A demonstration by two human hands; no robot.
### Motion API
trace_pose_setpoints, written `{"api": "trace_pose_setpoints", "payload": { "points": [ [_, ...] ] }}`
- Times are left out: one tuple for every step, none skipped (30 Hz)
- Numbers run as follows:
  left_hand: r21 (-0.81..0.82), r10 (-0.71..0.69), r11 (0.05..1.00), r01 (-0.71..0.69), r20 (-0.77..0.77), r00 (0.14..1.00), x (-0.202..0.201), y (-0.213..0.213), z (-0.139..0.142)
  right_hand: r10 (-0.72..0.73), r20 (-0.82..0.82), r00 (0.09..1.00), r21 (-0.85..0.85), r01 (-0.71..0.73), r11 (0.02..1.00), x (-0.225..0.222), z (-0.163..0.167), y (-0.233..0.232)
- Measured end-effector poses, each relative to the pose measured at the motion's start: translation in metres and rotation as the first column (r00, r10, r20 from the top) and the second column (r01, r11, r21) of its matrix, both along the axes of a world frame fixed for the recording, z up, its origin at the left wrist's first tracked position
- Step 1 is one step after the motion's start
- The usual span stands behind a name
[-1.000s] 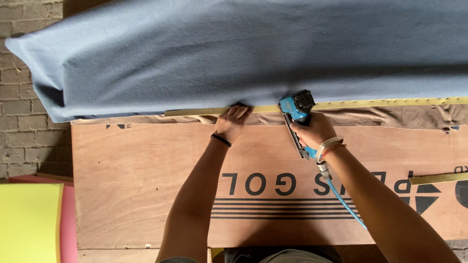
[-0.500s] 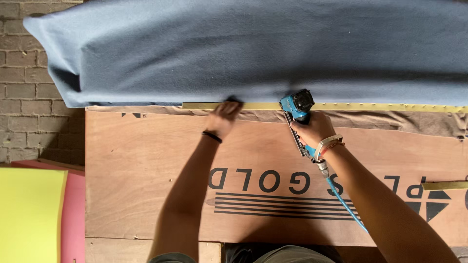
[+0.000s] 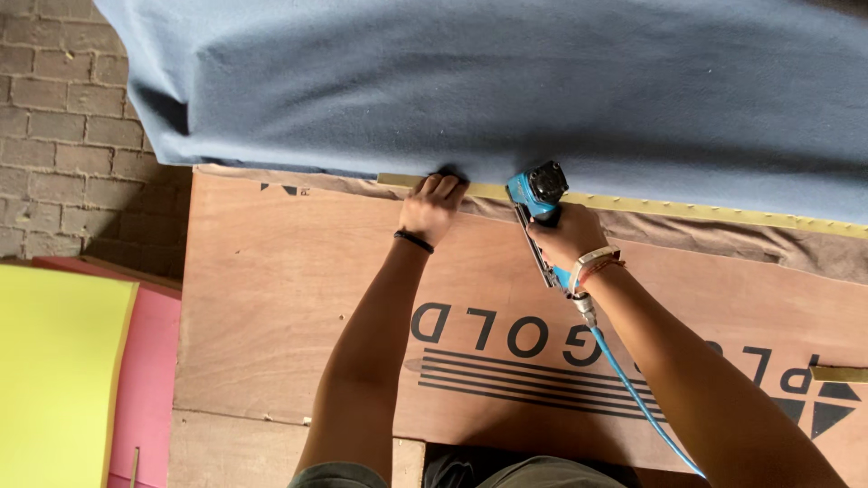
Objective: The person gathers thin wooden strips from a cluttered work area, lays a gray fabric over a large plywood panel, and uses a pneumatic nail gun to fasten the fabric edge along the panel, pressing the fabric taut and nailing along its length. At the end the person picks up a spray gun and an air hose.
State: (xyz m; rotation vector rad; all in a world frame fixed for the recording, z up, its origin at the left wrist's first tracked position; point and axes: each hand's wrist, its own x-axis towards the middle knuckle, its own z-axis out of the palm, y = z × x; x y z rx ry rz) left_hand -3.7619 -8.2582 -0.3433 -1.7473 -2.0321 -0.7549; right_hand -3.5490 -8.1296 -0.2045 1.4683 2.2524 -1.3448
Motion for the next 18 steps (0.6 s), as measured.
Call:
{"api": "trace_pose_setpoints", "payload": {
  "points": [
    [0.008,-0.004,1.0,0.004,0.008,1.0,0.0,0.0,0.001,0.014,-0.005,1.0,0.034,-0.013,0.999,-0.006,0.0,-0.003],
    [0.017,-0.005,1.0,0.005,0.016,1.0,0.0,0.0,0.002,0.008,-0.028,1.0,-0.006,-0.008,1.0,-0.011,0.001,-0.005],
    [0.024,-0.007,1.0,0.006,0.028,1.0,0.0,0.0,0.003,0.002,-0.047,0.999,-0.049,-0.004,0.999,-0.017,0.002,-0.007],
    [0.021,-0.006,1.0,0.005,0.045,0.999,0.0,0.0,0.003,-0.012,-0.062,0.998,-0.088,0.006,0.996,-0.021,0.002,-0.009],
    [0.02,-0.003,1.0,0.002,0.063,0.998,-0.001,-0.001,0.004,0.026,-0.058,0.998,-0.033,-0.027,0.999,-0.028,0.003,-0.01],
    [0.012,0.005,1.0,-0.006,0.082,0.997,-0.003,-0.003,0.005,0.067,-0.051,0.996,0.016,-0.066,0.998,-0.035,0.003,-0.011],
    [-0.004,-0.011,1.0,0.011,0.083,0.996,-0.006,-0.007,0.006,0.105,-0.045,0.993,0.061,-0.102,0.993,-0.041,0.004,-0.015],
    [-0.016,-0.027,0.999,0.028,0.08,0.996,-0.012,-0.013,0.006,0.075,-0.033,0.997,0.017,-0.074,0.997,-0.044,0.005,-0.016],
    [-0.03,-0.04,0.999,0.042,0.08,0.996,-0.021,-0.021,0.007,0.049,-0.017,0.999,-0.027,-0.049,0.998,-0.046,0.008,-0.016],
    [-0.005,0.006,1.0,-0.006,0.099,0.995,-0.032,-0.031,0.007,0.019,-0.001,1.0,-0.069,-0.019,0.997,-0.049,0.01,-0.018],
    [0.023,0.047,0.998,-0.05,0.12,0.992,-0.045,-0.042,0.007,0.024,-0.004,1.0,-0.063,-0.024,0.998,-0.05,0.012,-0.019],
    [0.051,0.092,0.994,-0.1,0.143,0.986,-0.058,-0.051,0.007,0.033,-0.008,0.999,-0.055,-0.033,0.998,-0.05,0.014,-0.02],
    [0.039,0.146,0.987,-0.155,0.173,0.974,-0.068,-0.058,0.006,0.043,-0.012,0.999,-0.051,-0.043,0.998,-0.052,0.014,-0.021],
    [0.02,0.198,0.978,-0.206,0.206,0.958,-0.077,-0.062,0.005,0.031,-0.031,0.999,-0.079,-0.034,0.996,-0.055,0.014,-0.023],
    [-0.002,0.25,0.966,-0.257,0.237,0.939,-0.082,-0.065,0.003,0.02,-0.051,0.998,-0.108,-0.026,0.994,-0.058,0.014,-0.026],
    [-0.01,0.272,0.96,-0.279,0.262,0.926,-0.085,-0.065,0.002,0.008,-0.075,0.997,-0.134,-0.018,0.991,-0.062,0.013,-0.027],
    [-0.018,0.292,0.954,-0.3,0.29,0.911,-0.086,-0.065,0.0,0.024,-0.057,0.998,-0.111,-0.03,0.993,-0.067,0.012,-0.03],
    [-0.024,0.313,0.946,-0.323,0.319,0.895,-0.086,-0.063,-0.001,0.042,-0.039,0.998,-0.086,-0.045,0.995,-0.073,0.011,-0.032]
  ]
}}
